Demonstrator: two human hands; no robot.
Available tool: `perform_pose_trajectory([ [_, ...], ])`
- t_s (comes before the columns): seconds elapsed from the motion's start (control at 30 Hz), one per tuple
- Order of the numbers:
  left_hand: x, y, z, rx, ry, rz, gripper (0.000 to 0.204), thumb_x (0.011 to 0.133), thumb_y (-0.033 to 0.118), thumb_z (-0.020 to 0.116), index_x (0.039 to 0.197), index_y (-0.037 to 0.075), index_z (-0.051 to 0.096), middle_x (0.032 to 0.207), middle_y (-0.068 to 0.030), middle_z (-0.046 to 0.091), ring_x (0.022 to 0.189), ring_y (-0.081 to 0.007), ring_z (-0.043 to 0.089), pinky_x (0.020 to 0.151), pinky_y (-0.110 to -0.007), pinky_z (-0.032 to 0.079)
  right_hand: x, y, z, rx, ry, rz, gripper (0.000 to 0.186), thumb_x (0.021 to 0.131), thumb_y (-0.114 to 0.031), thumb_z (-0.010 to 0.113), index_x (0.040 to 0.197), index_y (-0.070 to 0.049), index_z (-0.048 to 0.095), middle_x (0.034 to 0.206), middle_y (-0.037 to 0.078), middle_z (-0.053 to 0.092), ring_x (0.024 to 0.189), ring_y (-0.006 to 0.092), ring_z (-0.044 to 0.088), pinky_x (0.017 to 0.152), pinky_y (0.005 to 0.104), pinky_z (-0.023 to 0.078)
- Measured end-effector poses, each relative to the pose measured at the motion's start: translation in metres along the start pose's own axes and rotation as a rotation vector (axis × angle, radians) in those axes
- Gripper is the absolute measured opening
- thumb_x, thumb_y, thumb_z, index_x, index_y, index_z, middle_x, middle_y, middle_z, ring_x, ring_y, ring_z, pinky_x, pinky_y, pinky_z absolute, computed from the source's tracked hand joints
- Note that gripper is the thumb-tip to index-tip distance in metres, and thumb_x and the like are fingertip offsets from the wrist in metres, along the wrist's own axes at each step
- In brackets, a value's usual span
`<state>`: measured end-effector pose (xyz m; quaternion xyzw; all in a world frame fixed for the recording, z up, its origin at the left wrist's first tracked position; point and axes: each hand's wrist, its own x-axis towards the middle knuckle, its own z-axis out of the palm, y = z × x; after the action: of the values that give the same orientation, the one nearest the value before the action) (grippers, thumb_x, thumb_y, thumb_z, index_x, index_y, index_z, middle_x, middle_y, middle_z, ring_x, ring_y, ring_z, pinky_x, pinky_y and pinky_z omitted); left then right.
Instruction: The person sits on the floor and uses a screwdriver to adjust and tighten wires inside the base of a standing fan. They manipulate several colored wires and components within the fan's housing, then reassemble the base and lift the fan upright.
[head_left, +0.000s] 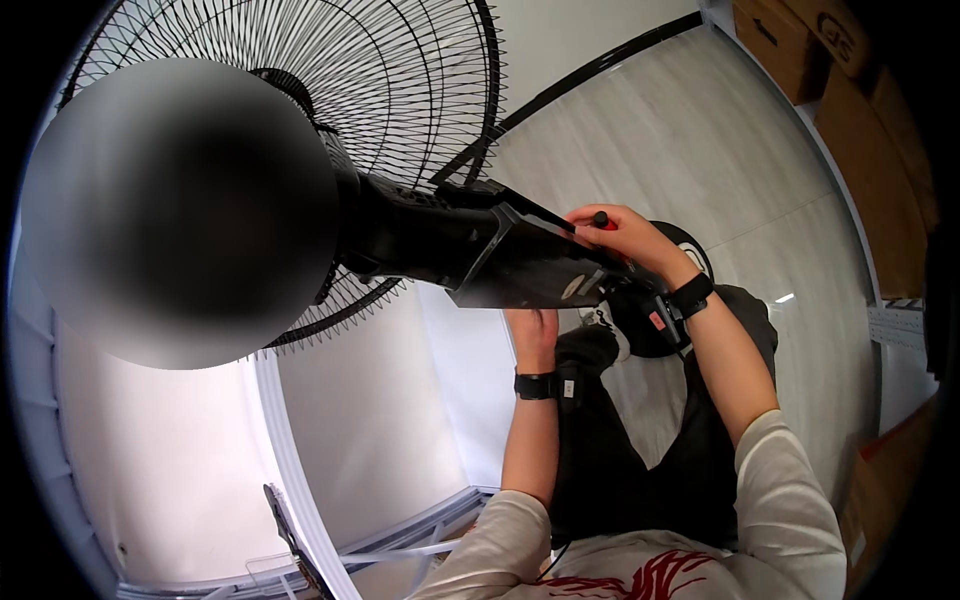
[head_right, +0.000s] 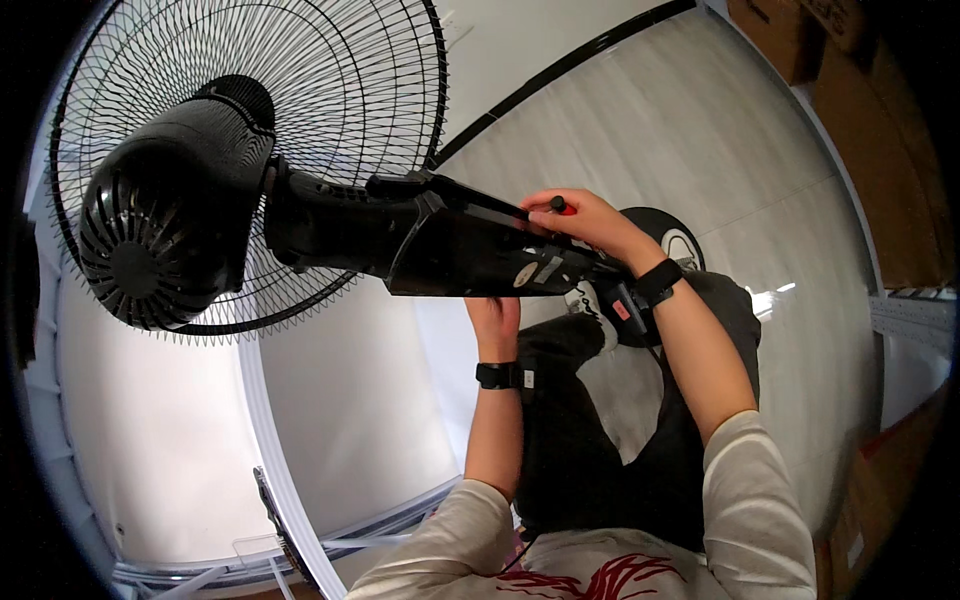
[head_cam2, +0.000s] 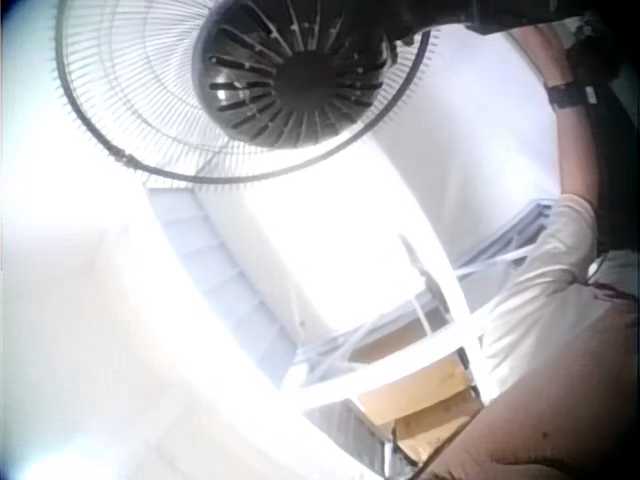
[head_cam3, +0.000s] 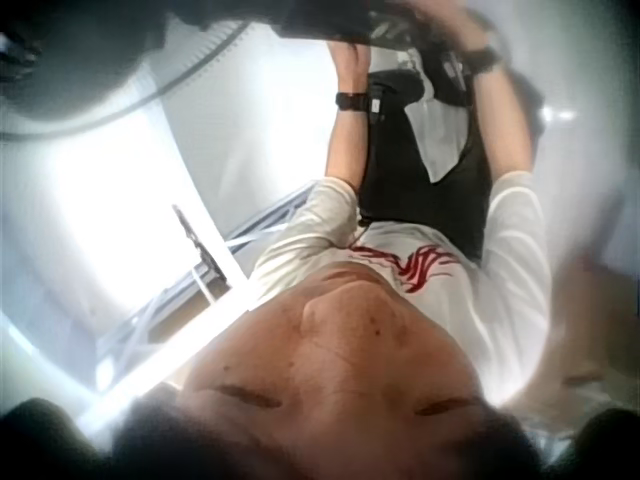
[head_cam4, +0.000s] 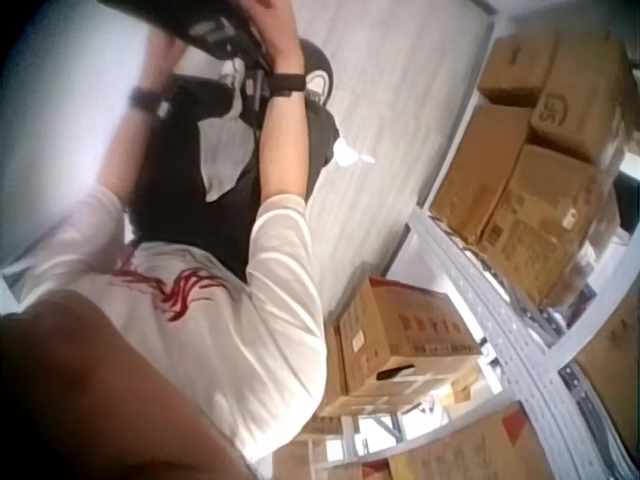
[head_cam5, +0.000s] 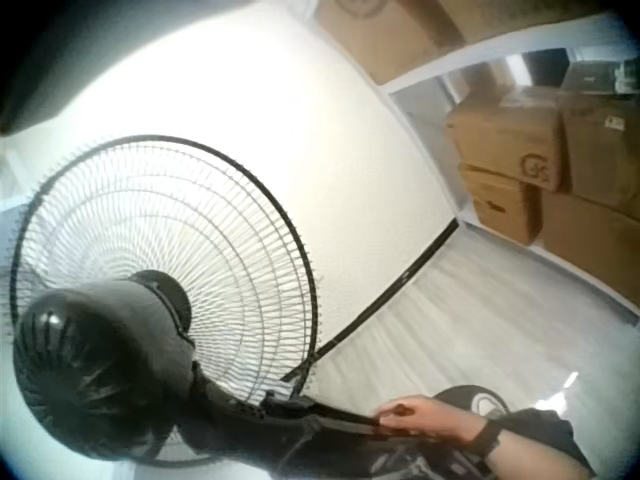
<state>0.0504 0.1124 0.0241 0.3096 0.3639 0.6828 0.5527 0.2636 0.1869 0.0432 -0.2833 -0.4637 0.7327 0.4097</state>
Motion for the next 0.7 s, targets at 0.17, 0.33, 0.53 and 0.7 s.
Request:
perform_pose_trajectory([
  [0.17,-0.001,-0.005,-0.016,0.315,-0.063,0.124,0.03,0.103,0.01,0.051,0.128,-0.005,0.054,0.127,-0.0103,0.061,0.113,-0.0214,0.06,0.1,-0.035,0.051,0.0,0.0,0.001,-0.057,-0.024,-0.049,0.028,0.099,-0.019,0.062,0.122,-0.003,0.066,0.103,0.001,0.07,0.087,0.0061,0.061,0.076,0.0205,0.048],
  [0.33,-0.004,-0.005,-0.007,0.143,-0.011,0.073,0.032,0.103,0.016,0.051,0.13,-0.002,0.056,0.13,-0.0118,0.061,0.115,-0.0239,0.06,0.104,-0.036,0.049,0.002,0.009,0.0,-0.01,-0.007,-0.099,0.027,0.099,-0.022,0.063,0.118,-0.004,0.068,0.098,-0.001,0.068,0.084,0.0053,0.058,0.074,0.0208,0.047],
  [0.53,-0.005,-0.004,0.005,0.042,0.064,0.058,0.034,0.104,0.019,0.051,0.131,-0.001,0.056,0.132,-0.012,0.06,0.118,-0.0244,0.059,0.107,-0.037,0.046,0.001,0.005,-0.001,0.023,-0.03,-0.1,0.024,0.098,-0.019,0.063,0.115,-0.002,0.069,0.098,0.0,0.069,0.085,0.0062,0.058,0.077,0.0218,0.047],
  [0.7,-0.001,-0.007,-0.009,-0.065,0.086,0.029,0.036,0.103,0.021,0.052,0.132,-0.001,0.055,0.134,-0.0117,0.06,0.12,-0.0243,0.057,0.108,-0.038,0.044,0.0,0.003,0.0,0.064,-0.047,-0.113,0.023,0.098,-0.02,0.065,0.112,-0.003,0.07,0.097,-0.001,0.068,0.086,0.0057,0.058,0.077,0.0214,0.047],
])
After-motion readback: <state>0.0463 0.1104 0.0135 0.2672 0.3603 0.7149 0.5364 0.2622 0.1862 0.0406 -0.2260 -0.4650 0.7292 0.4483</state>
